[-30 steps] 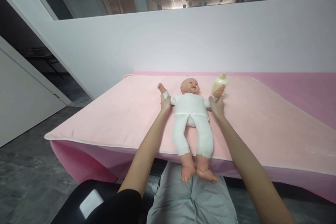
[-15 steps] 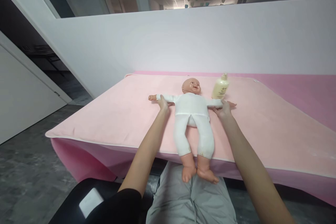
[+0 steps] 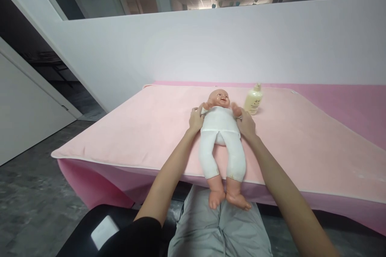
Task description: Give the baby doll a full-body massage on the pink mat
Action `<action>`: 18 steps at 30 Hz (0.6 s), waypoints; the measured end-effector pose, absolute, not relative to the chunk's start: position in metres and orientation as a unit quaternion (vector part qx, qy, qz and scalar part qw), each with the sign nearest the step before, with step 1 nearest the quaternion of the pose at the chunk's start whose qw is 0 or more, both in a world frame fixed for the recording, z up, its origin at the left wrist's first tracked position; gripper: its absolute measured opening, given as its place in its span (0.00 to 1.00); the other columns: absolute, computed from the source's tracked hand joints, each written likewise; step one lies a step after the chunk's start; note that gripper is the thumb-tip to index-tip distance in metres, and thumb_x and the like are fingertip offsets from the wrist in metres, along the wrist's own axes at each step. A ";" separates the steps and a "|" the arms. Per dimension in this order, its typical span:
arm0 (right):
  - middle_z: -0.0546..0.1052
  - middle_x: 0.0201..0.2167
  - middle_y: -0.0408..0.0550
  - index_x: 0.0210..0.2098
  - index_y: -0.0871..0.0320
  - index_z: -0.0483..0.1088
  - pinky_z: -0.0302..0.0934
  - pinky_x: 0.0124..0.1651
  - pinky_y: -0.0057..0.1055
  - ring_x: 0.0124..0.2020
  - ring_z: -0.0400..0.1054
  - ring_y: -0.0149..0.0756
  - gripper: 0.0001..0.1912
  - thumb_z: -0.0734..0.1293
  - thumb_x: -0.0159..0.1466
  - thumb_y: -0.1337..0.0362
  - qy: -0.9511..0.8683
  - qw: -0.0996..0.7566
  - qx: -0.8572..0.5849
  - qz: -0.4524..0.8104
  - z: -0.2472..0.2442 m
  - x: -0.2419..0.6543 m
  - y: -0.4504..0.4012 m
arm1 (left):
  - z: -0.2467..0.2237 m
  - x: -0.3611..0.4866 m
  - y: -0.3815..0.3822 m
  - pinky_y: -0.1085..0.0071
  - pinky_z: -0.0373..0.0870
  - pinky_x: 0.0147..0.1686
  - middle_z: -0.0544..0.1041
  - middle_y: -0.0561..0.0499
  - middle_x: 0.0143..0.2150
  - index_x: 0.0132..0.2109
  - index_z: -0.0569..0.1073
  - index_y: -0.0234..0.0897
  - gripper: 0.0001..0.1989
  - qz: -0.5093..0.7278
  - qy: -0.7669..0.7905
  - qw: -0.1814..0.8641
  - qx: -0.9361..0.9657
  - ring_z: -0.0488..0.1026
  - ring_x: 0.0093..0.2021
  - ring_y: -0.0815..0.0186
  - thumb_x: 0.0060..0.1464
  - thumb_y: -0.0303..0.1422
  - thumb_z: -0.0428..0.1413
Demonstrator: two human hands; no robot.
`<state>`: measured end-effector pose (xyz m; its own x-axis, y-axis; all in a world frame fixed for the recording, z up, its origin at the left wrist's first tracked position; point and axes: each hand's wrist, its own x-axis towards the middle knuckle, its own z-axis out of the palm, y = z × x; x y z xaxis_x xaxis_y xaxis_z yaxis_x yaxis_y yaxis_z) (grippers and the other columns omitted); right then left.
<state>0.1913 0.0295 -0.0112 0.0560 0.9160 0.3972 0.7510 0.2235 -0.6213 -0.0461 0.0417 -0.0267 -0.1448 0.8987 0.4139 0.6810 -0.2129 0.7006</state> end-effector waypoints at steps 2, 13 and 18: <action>0.70 0.44 0.54 0.58 0.53 0.63 0.61 0.43 0.36 0.48 0.62 0.46 0.25 0.57 0.61 0.66 -0.721 0.321 -0.611 0.069 -0.009 0.188 0.025 | -0.024 -0.042 0.038 0.56 0.67 0.48 0.65 0.43 0.54 0.61 0.65 0.53 0.28 0.372 0.615 0.078 0.691 0.63 0.55 0.50 0.56 0.24 0.46; 0.71 0.48 0.53 0.58 0.53 0.62 0.61 0.47 0.39 0.50 0.64 0.45 0.26 0.58 0.59 0.67 -0.694 0.392 -0.593 0.113 -0.015 0.193 0.030 | -0.027 -0.044 0.041 0.56 0.64 0.53 0.67 0.41 0.52 0.65 0.60 0.46 0.30 0.398 0.609 0.090 0.681 0.64 0.54 0.52 0.55 0.25 0.45; 0.74 0.43 0.52 0.50 0.57 0.64 0.65 0.44 0.40 0.42 0.69 0.43 0.23 0.64 0.56 0.57 -0.530 0.535 -0.615 0.233 -0.023 0.195 0.043 | -0.034 -0.050 0.052 0.57 0.64 0.54 0.71 0.44 0.52 0.63 0.60 0.42 0.29 0.521 0.562 0.174 0.619 0.67 0.53 0.54 0.54 0.26 0.48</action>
